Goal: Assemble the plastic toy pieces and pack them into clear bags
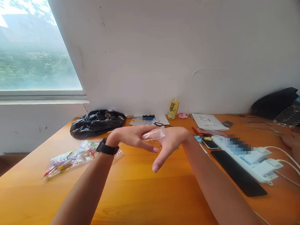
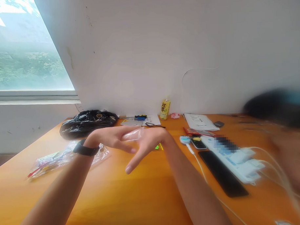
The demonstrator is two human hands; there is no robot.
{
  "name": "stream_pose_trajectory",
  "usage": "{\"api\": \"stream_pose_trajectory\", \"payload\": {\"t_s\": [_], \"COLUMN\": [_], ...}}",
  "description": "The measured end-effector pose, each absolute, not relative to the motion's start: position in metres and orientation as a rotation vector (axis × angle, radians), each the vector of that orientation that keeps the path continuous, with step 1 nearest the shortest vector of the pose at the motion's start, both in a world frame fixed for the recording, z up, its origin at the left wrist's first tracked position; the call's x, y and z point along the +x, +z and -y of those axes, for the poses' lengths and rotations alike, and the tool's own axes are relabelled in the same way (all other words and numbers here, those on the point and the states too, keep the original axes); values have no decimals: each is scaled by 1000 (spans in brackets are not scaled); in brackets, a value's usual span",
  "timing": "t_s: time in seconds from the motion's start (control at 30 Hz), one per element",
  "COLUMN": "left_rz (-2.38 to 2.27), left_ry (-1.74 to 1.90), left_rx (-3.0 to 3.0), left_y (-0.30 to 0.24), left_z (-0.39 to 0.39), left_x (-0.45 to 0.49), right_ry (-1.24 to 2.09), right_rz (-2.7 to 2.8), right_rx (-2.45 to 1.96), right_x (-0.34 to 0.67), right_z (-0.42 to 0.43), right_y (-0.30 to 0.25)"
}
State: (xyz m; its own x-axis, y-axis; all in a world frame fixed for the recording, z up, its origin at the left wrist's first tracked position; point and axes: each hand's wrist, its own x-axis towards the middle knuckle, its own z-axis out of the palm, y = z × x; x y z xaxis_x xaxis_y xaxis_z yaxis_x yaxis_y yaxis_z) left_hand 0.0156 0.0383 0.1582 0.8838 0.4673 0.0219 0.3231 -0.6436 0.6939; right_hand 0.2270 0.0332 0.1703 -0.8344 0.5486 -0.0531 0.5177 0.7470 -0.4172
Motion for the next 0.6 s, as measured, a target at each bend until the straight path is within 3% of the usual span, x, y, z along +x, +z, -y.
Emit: {"api": "stream_pose_trajectory", "payload": {"t_s": [0.2,0.6], "left_rz": [-562,-788], "left_ry": [288,386], "left_rx": [2269,2182], "left_y": [155,143], "left_z": [-47,-63], "left_x": [9,-20], "right_ry": [924,911], "right_rz": [2825,2539], "right_rx": [-694,-641], "right_x": [235,247], "right_z": [-36,-40], "right_y": [176,182]}}
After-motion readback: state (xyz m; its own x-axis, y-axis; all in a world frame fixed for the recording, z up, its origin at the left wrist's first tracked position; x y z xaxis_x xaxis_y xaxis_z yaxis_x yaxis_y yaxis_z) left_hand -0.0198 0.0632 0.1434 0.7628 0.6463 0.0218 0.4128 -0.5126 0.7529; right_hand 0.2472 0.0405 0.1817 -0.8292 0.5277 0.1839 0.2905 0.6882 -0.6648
